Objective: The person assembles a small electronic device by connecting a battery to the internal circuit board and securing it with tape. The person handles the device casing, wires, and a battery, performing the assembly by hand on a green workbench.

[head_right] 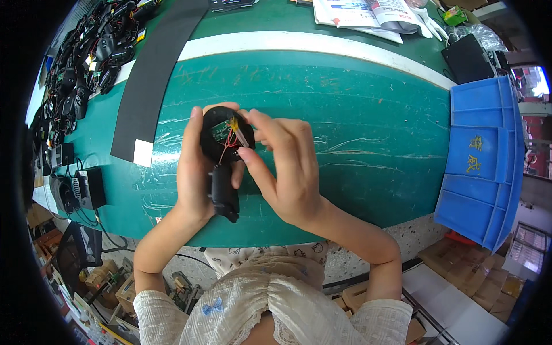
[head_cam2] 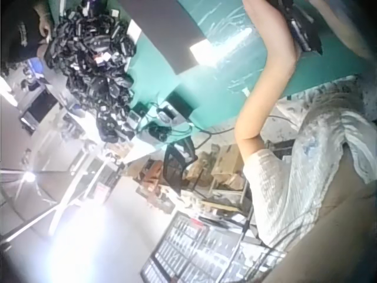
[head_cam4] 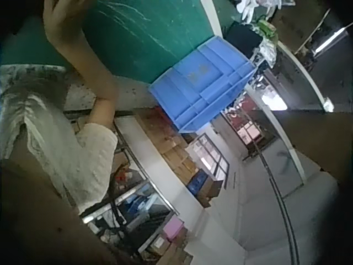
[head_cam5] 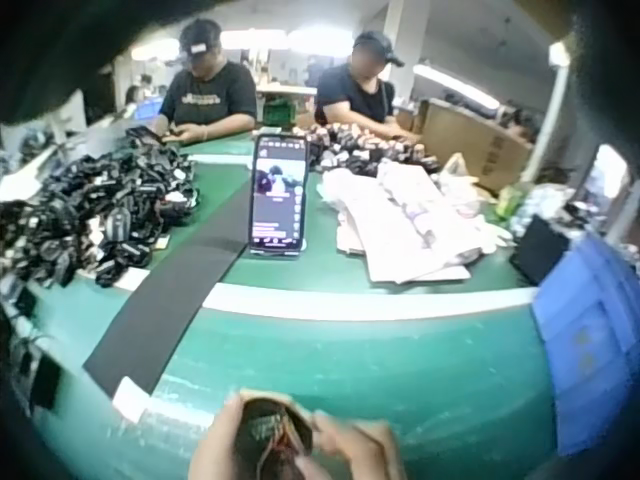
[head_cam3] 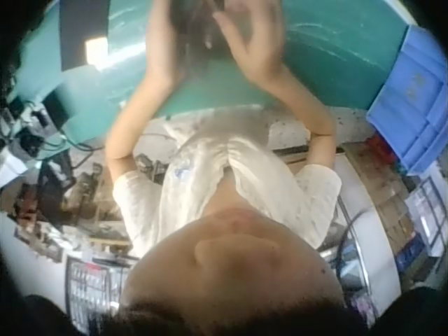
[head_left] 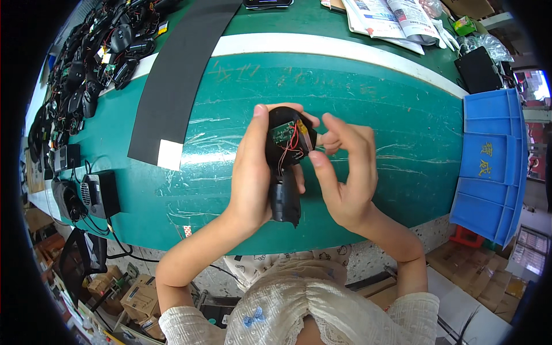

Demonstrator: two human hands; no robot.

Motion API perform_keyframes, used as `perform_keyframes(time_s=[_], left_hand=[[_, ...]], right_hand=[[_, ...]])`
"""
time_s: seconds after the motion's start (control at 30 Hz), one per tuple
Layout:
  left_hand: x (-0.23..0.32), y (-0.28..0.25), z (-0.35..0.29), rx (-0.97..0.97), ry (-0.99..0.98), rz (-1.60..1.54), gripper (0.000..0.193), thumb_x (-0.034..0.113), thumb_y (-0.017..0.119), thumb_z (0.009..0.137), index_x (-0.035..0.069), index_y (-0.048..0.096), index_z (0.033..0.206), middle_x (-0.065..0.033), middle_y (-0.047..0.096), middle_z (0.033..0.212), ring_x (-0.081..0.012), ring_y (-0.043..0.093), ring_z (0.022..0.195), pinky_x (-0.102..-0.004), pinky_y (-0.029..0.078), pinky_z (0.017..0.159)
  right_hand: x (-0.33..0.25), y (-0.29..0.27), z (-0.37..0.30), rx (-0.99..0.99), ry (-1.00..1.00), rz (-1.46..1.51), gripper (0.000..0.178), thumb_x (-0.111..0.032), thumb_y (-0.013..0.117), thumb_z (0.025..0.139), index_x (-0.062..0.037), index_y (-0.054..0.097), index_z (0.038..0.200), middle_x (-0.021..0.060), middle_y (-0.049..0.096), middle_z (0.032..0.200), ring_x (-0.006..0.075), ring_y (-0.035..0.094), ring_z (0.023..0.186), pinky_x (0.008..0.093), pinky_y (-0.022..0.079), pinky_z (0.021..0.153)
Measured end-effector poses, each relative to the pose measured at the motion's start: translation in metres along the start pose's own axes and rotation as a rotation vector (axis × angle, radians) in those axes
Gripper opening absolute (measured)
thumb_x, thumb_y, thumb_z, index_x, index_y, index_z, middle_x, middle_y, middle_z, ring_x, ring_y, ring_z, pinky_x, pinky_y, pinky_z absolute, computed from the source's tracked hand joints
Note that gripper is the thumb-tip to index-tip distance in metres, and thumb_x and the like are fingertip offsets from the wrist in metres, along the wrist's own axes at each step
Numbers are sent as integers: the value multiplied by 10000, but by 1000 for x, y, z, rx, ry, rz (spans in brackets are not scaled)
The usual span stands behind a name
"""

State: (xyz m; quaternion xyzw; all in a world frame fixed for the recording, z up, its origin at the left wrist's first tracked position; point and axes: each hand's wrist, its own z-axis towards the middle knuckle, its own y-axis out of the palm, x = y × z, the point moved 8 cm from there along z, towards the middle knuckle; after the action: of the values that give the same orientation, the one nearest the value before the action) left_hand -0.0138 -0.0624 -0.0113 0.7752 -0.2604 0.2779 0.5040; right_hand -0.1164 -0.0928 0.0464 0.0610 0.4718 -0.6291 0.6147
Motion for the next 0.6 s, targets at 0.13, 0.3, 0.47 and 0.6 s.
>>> perform_keyframes(time_s=[0.13, 0.3, 0.47, 0.6], left_hand=[[-3, -1, 6, 12, -107, -166, 414, 400, 361, 938, 39, 454, 1117, -112, 569, 1031, -154, 605, 847, -196, 453, 391], [-5, 0, 4, 17, -147, -239, 388, 339, 380, 927, 17, 448, 1131, -121, 562, 1032, -153, 594, 756, -196, 449, 383], [-8, -1, 3, 9, -108, -153, 377, 338, 366, 926, 33, 448, 1132, -104, 557, 1044, -138, 576, 654, -202, 454, 398], [-3, 3, 0, -18, -41, -69, 361, 327, 330, 935, 51, 439, 1142, -95, 550, 1057, -127, 567, 613, -206, 457, 401]], right_hand=[[5, -5, 1, 69, 59, 66, 347, -28, 659, 758, -3, 529, 1079, 87, 529, 908, 202, 505, 787, 308, 433, 652], [2, -4, 3, 9, -3, -28, 280, -29, 683, 733, -22, 540, 974, 89, 525, 885, 213, 506, 774, 310, 424, 639], [7, 3, 4, -22, 56, -17, 288, -28, 694, 718, -38, 543, 964, 90, 524, 858, 226, 505, 762, 317, 419, 634], [2, 3, 2, -5, -49, -91, 299, -35, 690, 728, -54, 560, 997, 83, 506, 847, 219, 491, 748, 314, 414, 612]])
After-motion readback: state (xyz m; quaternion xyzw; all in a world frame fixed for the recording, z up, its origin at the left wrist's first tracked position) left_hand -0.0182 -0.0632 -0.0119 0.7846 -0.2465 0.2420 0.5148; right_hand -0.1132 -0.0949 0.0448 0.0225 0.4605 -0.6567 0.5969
